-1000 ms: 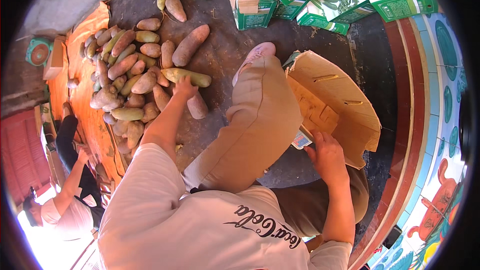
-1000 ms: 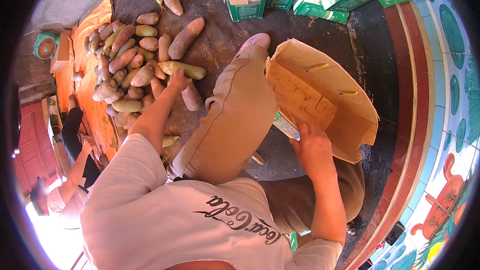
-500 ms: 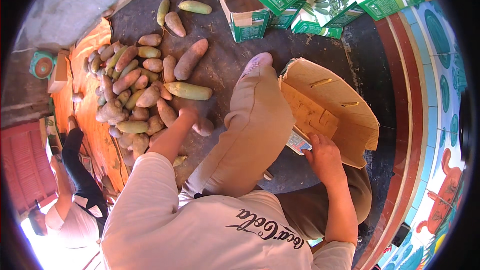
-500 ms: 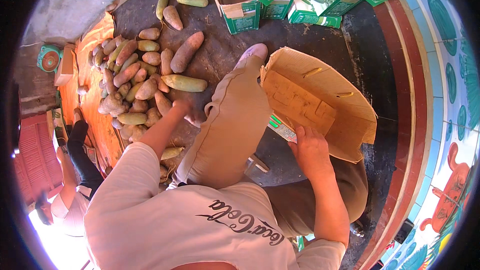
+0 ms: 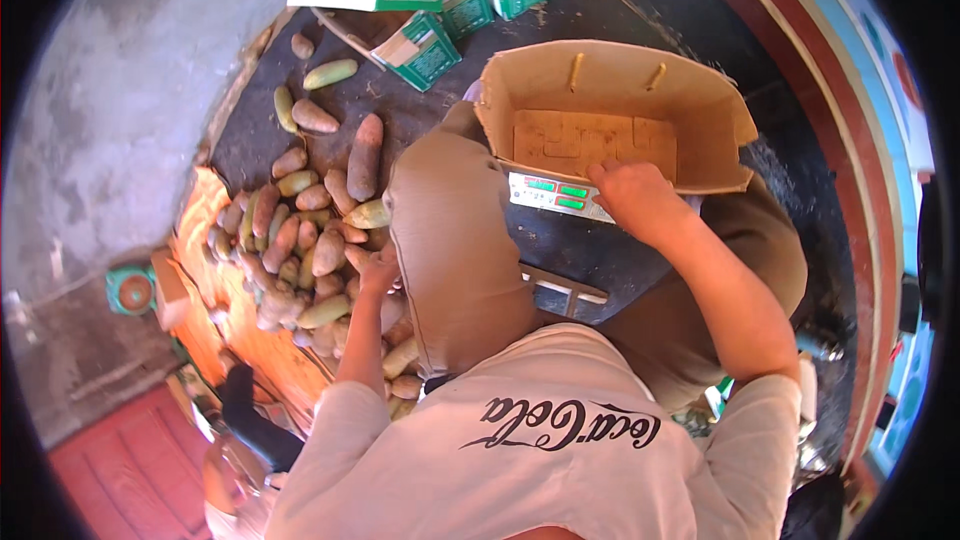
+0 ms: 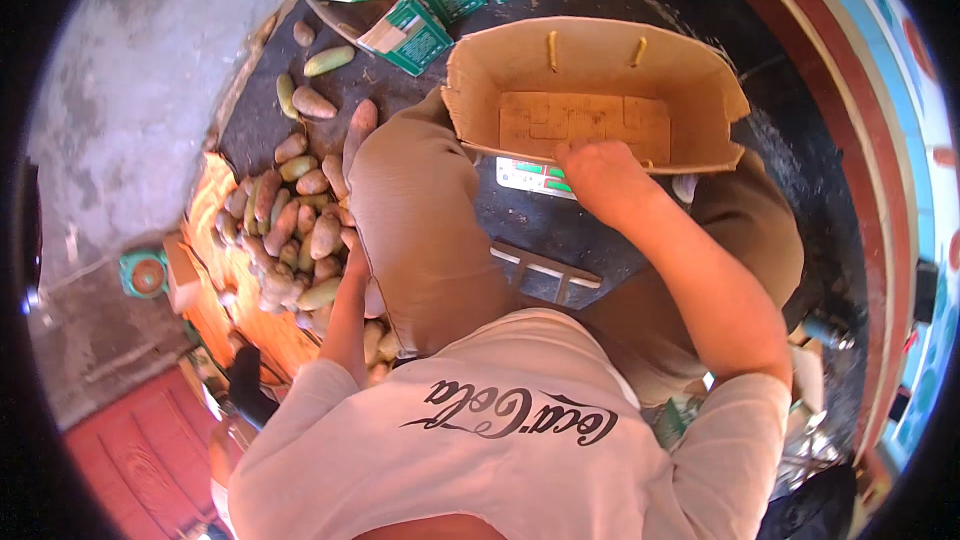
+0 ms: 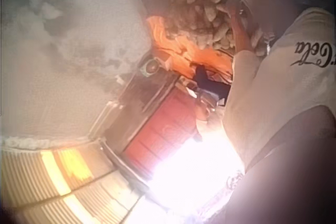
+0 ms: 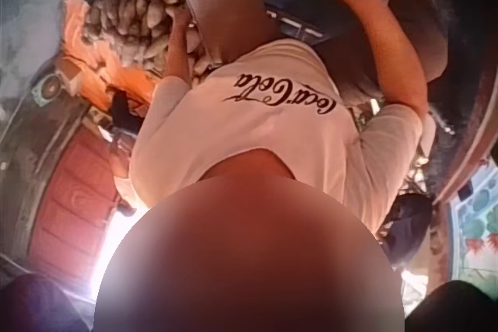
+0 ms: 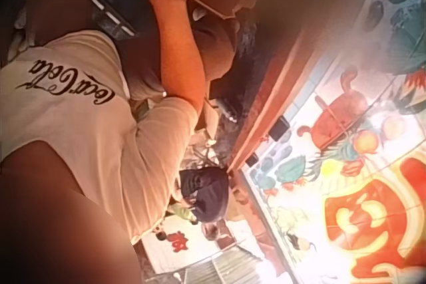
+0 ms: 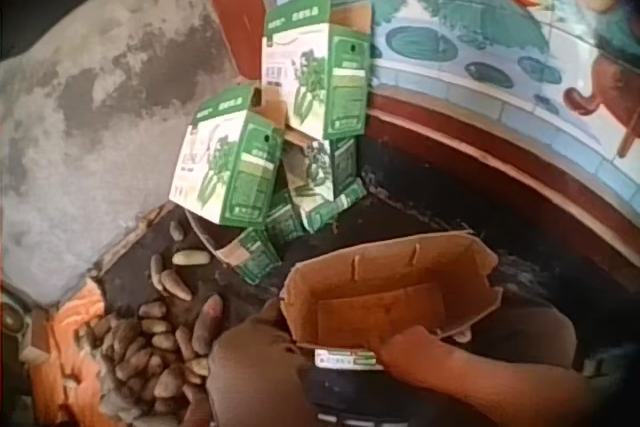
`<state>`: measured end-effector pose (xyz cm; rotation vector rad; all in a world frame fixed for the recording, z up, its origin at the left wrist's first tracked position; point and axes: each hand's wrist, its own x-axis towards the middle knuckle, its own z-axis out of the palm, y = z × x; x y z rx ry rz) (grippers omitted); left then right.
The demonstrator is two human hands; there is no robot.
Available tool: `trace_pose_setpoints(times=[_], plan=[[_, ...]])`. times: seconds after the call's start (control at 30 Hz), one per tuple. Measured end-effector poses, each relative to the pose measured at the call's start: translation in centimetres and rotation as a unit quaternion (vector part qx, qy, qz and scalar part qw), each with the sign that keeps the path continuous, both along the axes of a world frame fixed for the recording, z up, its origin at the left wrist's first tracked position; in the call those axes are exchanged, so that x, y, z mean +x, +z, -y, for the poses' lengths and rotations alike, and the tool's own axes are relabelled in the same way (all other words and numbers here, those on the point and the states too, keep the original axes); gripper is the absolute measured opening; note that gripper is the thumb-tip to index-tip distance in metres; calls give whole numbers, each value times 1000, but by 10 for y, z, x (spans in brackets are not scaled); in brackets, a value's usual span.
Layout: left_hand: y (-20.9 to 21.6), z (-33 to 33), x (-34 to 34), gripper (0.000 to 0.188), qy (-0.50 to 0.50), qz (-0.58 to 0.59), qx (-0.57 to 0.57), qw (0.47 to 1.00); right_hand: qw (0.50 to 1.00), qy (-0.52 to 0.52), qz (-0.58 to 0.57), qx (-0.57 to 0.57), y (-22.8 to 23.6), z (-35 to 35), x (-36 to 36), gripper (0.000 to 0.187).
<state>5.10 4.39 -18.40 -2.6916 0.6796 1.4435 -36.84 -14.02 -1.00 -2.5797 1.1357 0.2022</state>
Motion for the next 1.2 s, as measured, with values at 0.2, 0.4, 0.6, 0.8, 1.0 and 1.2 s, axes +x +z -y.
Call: trace_pose_setpoints(times=[0.2,0.4,0.6,0.8,1.0,1.2], plan=[[164,33,10,45,124,32,-370,920,999,28,36,15,5,-4,17,18],[277,103,-36,53,14,-4,-525,851,999,44,-18,12,2,-1,24,14],[303,172,-105,65,-191,-139,-466,853,999,39,-8,-6,-2,6,25,17],[248,220,-189,80,-303,-217,-259,891,999,47,-1,0,3,5,23,17],[178,242,-243,74,-392,-117,-142,902,999,38,20,-24,-15,3,25,15],[101,254,-247,62,-471,-123,-142,862,1000,23,-9,18,-18,5,29,21]])
